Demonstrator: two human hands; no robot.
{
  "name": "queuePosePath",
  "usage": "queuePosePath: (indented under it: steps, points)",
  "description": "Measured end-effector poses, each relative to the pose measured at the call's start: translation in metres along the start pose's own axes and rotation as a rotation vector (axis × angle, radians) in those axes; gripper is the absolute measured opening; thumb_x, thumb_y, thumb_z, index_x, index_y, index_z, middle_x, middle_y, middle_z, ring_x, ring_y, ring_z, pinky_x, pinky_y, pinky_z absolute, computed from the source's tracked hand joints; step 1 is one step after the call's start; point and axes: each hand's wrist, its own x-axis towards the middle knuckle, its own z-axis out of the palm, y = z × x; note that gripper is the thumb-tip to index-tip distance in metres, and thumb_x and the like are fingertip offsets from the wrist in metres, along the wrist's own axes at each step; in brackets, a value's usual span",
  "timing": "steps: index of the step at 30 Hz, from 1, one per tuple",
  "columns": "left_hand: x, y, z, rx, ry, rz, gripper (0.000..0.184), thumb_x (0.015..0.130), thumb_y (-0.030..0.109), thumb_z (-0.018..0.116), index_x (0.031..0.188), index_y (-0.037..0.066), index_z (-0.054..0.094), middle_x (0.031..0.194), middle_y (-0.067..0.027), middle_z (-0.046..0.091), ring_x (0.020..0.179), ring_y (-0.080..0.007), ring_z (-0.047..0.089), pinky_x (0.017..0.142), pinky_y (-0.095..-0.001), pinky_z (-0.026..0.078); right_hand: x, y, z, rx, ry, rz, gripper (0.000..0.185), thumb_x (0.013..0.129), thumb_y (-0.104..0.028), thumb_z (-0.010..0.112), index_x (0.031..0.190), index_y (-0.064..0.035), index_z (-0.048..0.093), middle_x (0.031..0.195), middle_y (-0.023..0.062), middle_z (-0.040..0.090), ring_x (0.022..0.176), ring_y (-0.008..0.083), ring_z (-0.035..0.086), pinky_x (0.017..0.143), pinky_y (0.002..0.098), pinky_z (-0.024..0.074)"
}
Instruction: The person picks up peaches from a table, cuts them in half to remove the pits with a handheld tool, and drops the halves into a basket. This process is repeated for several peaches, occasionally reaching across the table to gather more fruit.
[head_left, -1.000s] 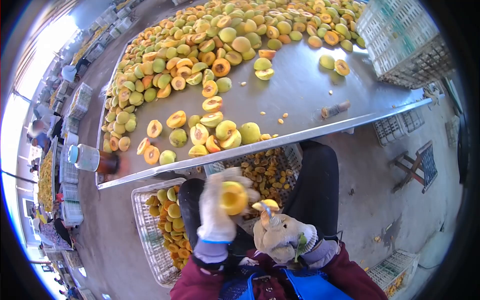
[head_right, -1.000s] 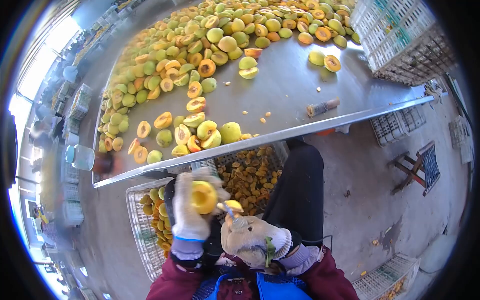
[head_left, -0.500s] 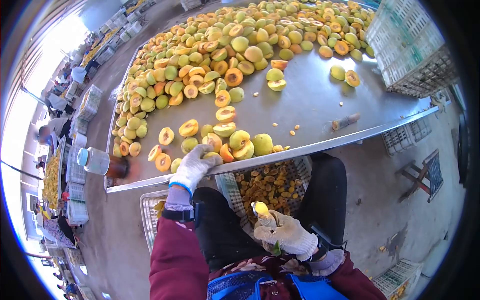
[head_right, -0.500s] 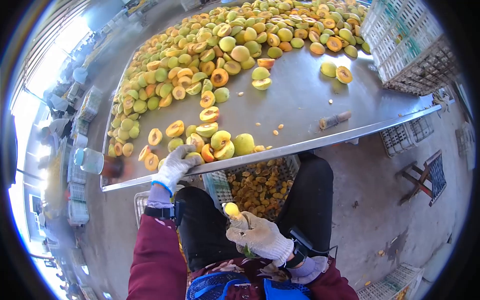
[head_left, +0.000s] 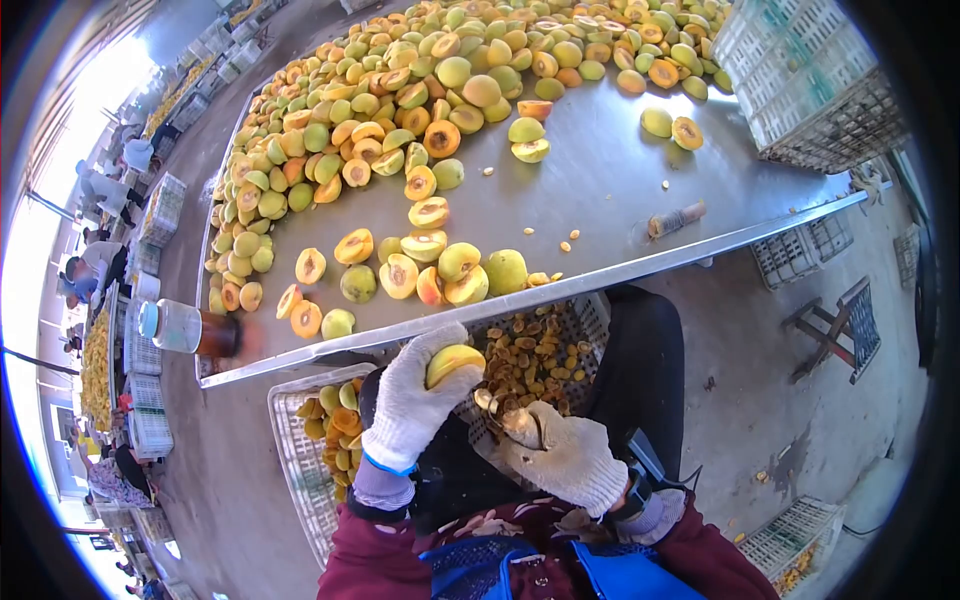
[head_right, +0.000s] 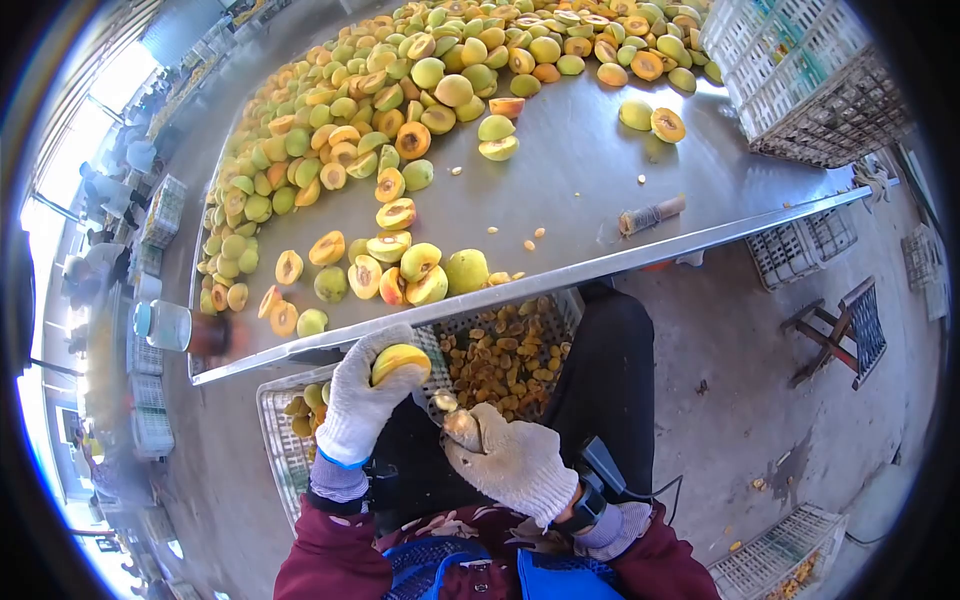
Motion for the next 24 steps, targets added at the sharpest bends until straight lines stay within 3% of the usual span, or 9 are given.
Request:
queuePosePath:
  steps: [1, 2, 4, 7, 14, 18, 21, 23, 24]
  points:
    - [-0.005, -0.004, 0.002, -0.229, -0.006, -0.087, 0.047, 0.087, 0.021, 0.071, 0.126, 0.003, 0.054, 0.106, -0.0084, 0.065, 0.094, -0.0180, 0.063, 0.081, -0.0281, 0.051, -0.003, -0.001, -0.002, 0.065, 0.032, -0.001, 0.035, 0.084, -0.044, 0.063, 0.099, -0.0138, 0.055, 0.063, 0.0111, 0.064, 0.059, 0.0333, 0.065, 0.052, 0.0430, 0.0503]
    - [-0.011, -0.003, 0.004, -0.226, -0.011, -0.090, 0.047, 0.087, 0.021, 0.071, 0.126, 0.003, 0.054, 0.106, -0.0084, 0.065, 0.094, -0.0180, 0.063, 0.081, -0.0281, 0.051, -0.004, -0.007, -0.009, 0.119, -0.013, 0.024, 0.036, 0.083, -0.045, 0.064, 0.099, -0.0132, 0.055, 0.067, 0.0121, 0.065, 0.063, 0.0336, 0.066, 0.057, 0.0433, 0.0513]
    - [-0.018, 0.005, 0.009, -0.630, -0.108, -0.189, 0.049, 0.095, 0.035, 0.059, 0.131, 0.002, 0.049, 0.106, -0.0061, 0.063, 0.092, -0.0172, 0.062, 0.082, -0.0277, 0.050, -0.005, -0.013, -0.014, 0.170, -0.049, 0.035, 0.037, 0.083, -0.045, 0.064, 0.100, -0.0129, 0.055, 0.069, 0.0128, 0.065, 0.066, 0.0337, 0.067, 0.060, 0.0434, 0.0515]
    - [-0.025, 0.004, 0.030, -0.691, -0.011, -0.129, 0.057, 0.098, 0.046, 0.047, 0.131, 0.001, 0.048, 0.106, -0.0071, 0.063, 0.092, -0.0165, 0.062, 0.084, -0.0287, 0.049, -0.007, -0.017, -0.017, 0.211, -0.132, 0.066, 0.039, 0.083, -0.045, 0.064, 0.102, -0.0124, 0.056, 0.073, 0.0138, 0.066, 0.071, 0.0339, 0.067, 0.064, 0.0436, 0.0517]
    - [-0.033, -0.001, 0.024, -0.389, -0.154, -0.130, 0.066, 0.100, 0.055, 0.033, 0.123, -0.004, 0.055, 0.102, -0.0101, 0.066, 0.095, -0.0165, 0.061, 0.088, -0.0290, 0.047, -0.007, -0.020, -0.020, 0.174, -0.154, 0.131, 0.042, 0.079, -0.046, 0.071, 0.099, -0.0120, 0.059, 0.076, 0.0150, 0.067, 0.075, 0.0359, 0.067, 0.066, 0.0426, 0.0527]
    - [-0.036, 0.004, 0.032, -0.352, -0.113, -0.065, 0.067, 0.100, 0.054, 0.033, 0.119, -0.004, 0.058, 0.103, -0.0113, 0.067, 0.095, -0.0169, 0.062, 0.087, -0.0294, 0.047, -0.010, -0.017, -0.019, 0.151, -0.127, 0.122, 0.039, 0.079, -0.046, 0.070, 0.095, -0.0123, 0.059, 0.075, 0.0146, 0.067, 0.074, 0.0355, 0.067, 0.066, 0.0428, 0.0526]
    - [-0.039, 0.001, 0.036, -0.358, -0.075, -0.035, 0.064, 0.101, 0.051, 0.033, 0.119, -0.004, 0.059, 0.102, -0.0126, 0.068, 0.093, -0.0185, 0.064, 0.086, -0.0309, 0.049, -0.013, -0.009, -0.011, 0.126, -0.102, 0.020, 0.035, 0.085, -0.042, 0.062, 0.104, -0.0135, 0.057, 0.069, 0.0099, 0.066, 0.066, 0.0323, 0.067, 0.060, 0.0431, 0.0518]
    - [-0.038, 0.009, 0.035, -0.108, -0.093, 0.149, 0.059, 0.102, 0.046, 0.035, 0.115, -0.005, 0.062, 0.101, -0.0142, 0.069, 0.092, -0.0198, 0.065, 0.083, -0.0311, 0.050, -0.016, -0.007, -0.007, 0.113, -0.137, 0.055, 0.034, 0.084, -0.043, 0.062, 0.102, -0.0138, 0.058, 0.071, 0.0098, 0.067, 0.067, 0.0321, 0.067, 0.060, 0.0426, 0.0523]
    - [-0.034, 0.014, 0.030, -0.096, -0.167, 0.112, 0.058, 0.102, 0.045, 0.037, 0.110, -0.005, 0.065, 0.101, -0.0156, 0.069, 0.094, -0.0205, 0.066, 0.083, -0.0314, 0.050, -0.016, -0.006, -0.007, 0.111, -0.138, 0.057, 0.034, 0.084, -0.043, 0.062, 0.102, -0.0138, 0.058, 0.071, 0.0098, 0.067, 0.067, 0.0321, 0.067, 0.060, 0.0426, 0.0523]
